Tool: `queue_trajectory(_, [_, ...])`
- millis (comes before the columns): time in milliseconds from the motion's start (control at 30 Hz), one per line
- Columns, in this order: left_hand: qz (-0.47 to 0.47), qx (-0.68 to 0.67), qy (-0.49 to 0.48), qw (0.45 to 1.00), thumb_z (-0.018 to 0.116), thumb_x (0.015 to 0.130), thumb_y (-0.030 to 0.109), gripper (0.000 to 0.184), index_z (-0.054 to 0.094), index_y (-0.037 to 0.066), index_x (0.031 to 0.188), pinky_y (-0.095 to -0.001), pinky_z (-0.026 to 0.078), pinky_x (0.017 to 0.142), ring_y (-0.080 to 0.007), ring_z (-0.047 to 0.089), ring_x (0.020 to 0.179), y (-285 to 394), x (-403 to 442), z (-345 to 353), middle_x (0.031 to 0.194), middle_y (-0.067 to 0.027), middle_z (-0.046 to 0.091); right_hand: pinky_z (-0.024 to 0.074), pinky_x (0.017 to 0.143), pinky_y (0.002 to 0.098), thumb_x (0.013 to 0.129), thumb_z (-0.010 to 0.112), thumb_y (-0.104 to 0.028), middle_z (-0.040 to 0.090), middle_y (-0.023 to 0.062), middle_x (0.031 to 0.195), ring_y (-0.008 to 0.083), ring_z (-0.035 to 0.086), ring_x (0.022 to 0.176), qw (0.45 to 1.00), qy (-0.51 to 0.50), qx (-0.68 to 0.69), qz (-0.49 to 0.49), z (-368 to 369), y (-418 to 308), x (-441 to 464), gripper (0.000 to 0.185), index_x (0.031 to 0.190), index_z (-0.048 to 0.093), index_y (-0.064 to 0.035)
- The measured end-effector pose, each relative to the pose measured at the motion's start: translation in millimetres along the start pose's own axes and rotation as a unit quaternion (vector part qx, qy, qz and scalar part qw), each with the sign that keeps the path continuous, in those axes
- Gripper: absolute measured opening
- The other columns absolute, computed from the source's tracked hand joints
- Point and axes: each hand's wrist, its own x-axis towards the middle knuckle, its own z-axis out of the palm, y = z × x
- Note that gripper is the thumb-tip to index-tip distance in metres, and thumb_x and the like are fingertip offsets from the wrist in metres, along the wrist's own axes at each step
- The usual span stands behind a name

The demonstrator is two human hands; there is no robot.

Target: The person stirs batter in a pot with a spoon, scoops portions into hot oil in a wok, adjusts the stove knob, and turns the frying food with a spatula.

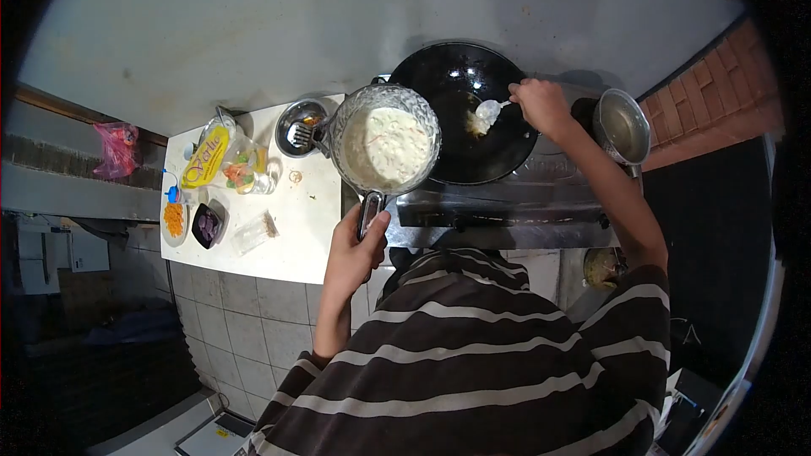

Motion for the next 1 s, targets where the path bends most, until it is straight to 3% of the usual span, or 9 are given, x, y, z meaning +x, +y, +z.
queue_trajectory(100, [-0.001, 0.001, -0.001, 1.0, 0.061, 0.097, 0.026, 0.023, 0.052, 0.005, 0.098, -0.0221, 0.026, 0.038, -0.0032, 0.036, 0.043, 1, 0, 2, 0.057, 0.0058, 0.043, 0.0536, 0.067, 0.0454, 0.087, 0.062, -0.019, 0.068, 0.0155, 0.08, 0.0334, 0.068, 0.08, 0.999, 0.041, -0.005, 0.002, 7, 4, 3, 0.013, 0.086, 0.069, -0.0086])
queue_trajectory(167, [-0.003, -0.002, -0.002, 1.0, 0.061, 0.097, 0.025, 0.022, 0.052, 0.005, 0.098, -0.0222, 0.025, 0.038, -0.0032, 0.036, 0.043, 1, 0, 2, 0.057, 0.0059, 0.043, 0.0537, 0.068, 0.0453, 0.087, 0.063, -0.019, 0.068, 0.0157, 0.079, 0.0336, 0.068, 0.08, 1.0, 0.0, 0.015, 0.021, 6, 6, 6, 0.013, 0.085, 0.07, -0.009])
queue_trajectory(500, [0.0, -0.011, 0.004, 1.0, 0.06, 0.097, 0.021, 0.018, 0.052, 0.004, 0.097, -0.0226, 0.026, 0.04, -0.0037, 0.036, 0.044, 0, -2, 3, 0.059, 0.0055, 0.043, 0.0534, 0.069, 0.0461, 0.084, 0.065, -0.02, 0.068, 0.0171, 0.08, 0.0345, 0.068, 0.079, 1.0, 0.002, -0.018, 0.005, 12, 9, 10, 0.014, 0.081, 0.07, -0.0075])
queue_trajectory(767, [0.0, -0.022, 0.014, 1.0, 0.06, 0.097, 0.02, 0.018, 0.053, 0.003, 0.096, -0.0228, 0.025, 0.04, -0.0035, 0.036, 0.044, -3, -4, 5, 0.059, 0.0057, 0.043, 0.0522, 0.066, 0.0445, 0.075, 0.061, -0.006, 0.066, 0.0138, 0.078, 0.0326, 0.068, 0.078, 0.993, 0.072, -0.092, -0.022, 11, 12, 10, 0.006, 0.079, 0.065, -0.0074])
queue_trajectory(1000, [0.005, -0.011, 0.021, 1.0, 0.061, 0.097, 0.022, 0.02, 0.053, 0.004, 0.097, -0.0227, 0.026, 0.04, -0.0033, 0.035, 0.045, -3, -3, 6, 0.059, 0.0062, 0.042, 0.0517, 0.063, 0.0449, 0.084, 0.062, -0.012, 0.066, 0.0149, 0.076, 0.0348, 0.067, 0.073, 0.993, 0.111, -0.036, 0.013, -30, 1, -6, 0.008, 0.079, 0.065, -0.0067])
